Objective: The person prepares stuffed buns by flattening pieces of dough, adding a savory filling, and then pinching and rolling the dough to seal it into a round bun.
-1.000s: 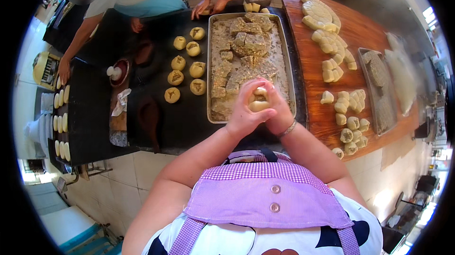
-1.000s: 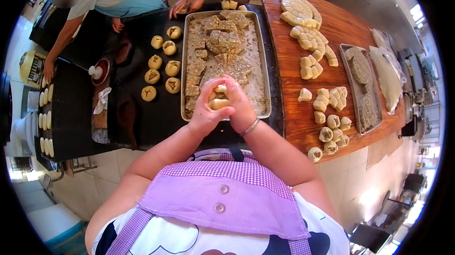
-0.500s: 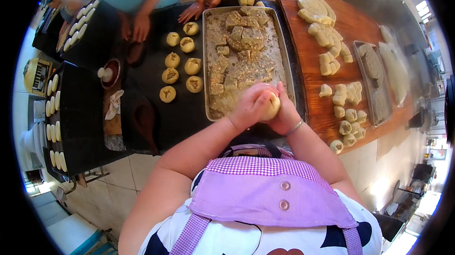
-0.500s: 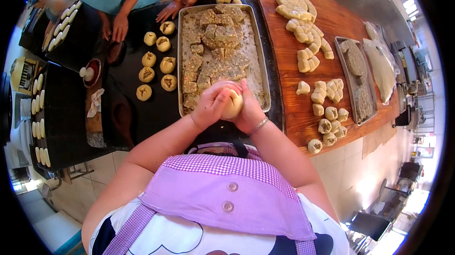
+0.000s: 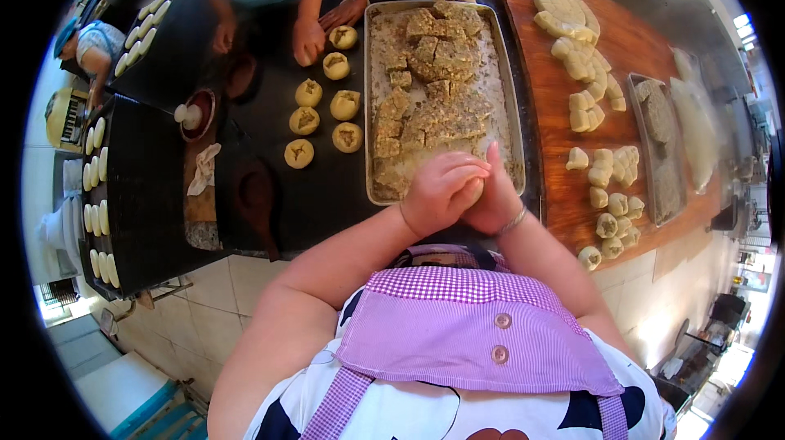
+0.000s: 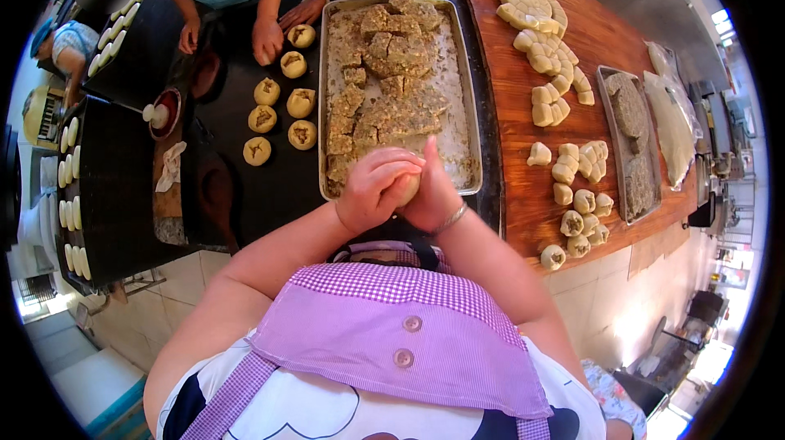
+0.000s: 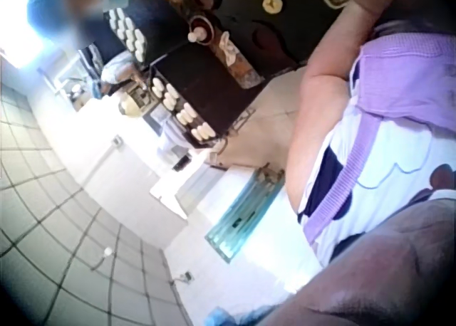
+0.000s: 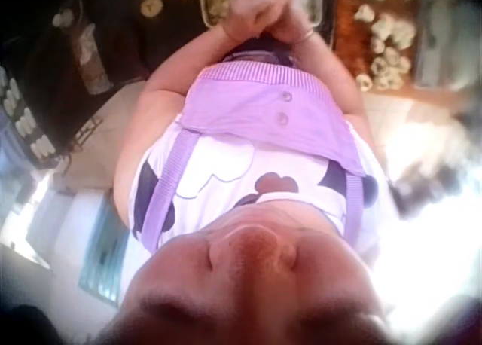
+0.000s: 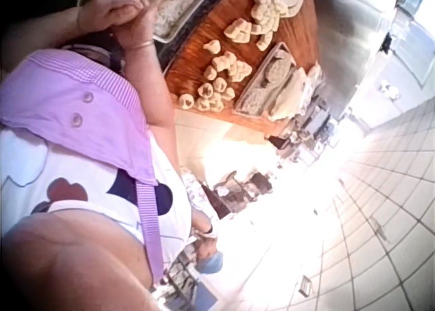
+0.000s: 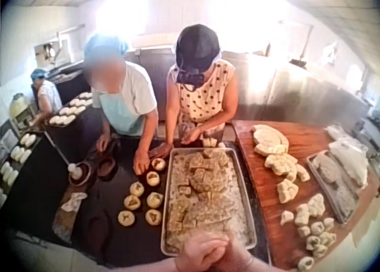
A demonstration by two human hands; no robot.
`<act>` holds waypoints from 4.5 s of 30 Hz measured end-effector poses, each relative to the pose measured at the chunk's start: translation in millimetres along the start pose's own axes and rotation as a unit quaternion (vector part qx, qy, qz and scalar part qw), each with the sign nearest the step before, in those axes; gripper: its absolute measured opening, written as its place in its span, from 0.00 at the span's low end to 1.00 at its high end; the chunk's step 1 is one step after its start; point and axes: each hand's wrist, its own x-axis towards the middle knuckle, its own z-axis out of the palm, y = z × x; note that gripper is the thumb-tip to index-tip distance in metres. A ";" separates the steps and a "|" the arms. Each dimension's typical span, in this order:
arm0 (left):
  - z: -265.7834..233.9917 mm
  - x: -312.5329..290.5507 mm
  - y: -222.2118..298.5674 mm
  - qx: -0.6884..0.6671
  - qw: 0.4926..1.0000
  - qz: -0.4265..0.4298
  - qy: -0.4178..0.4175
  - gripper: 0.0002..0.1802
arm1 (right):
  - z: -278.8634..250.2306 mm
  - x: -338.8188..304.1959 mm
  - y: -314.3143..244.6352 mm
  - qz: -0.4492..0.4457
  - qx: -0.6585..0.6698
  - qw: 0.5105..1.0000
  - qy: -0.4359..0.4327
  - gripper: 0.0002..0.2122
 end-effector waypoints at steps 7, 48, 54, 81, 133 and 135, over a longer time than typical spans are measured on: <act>-2.0 -11.8 4.7 0.100 0.986 -0.106 0.080 0.30 | -0.4 34.2 6.9 -0.025 -0.015 0.999 0.027 0.29; -127.5 -262.2 -158.6 0.535 0.737 -0.401 0.098 0.26 | -262.3 -86.7 -65.1 -0.289 -0.393 0.717 0.499 0.10; -22.6 -141.7 -43.6 0.263 0.892 -0.308 -0.203 0.02 | -321.6 -105.9 -39.9 -0.271 -0.434 0.712 0.481 0.09; 64.6 -71.2 -66.0 0.255 0.942 -0.118 -0.185 0.13 | -318.0 -45.8 -196.2 -0.110 -0.681 0.470 0.550 0.31; 86.1 -35.3 -54.9 0.123 0.919 -0.243 -0.286 0.15 | -292.8 -54.1 -115.7 -0.041 -0.725 0.410 0.552 0.31; 82.8 -37.3 -52.5 0.120 0.916 -0.248 -0.292 0.15 | -284.5 -53.8 -119.8 -0.026 -0.745 0.386 0.543 0.31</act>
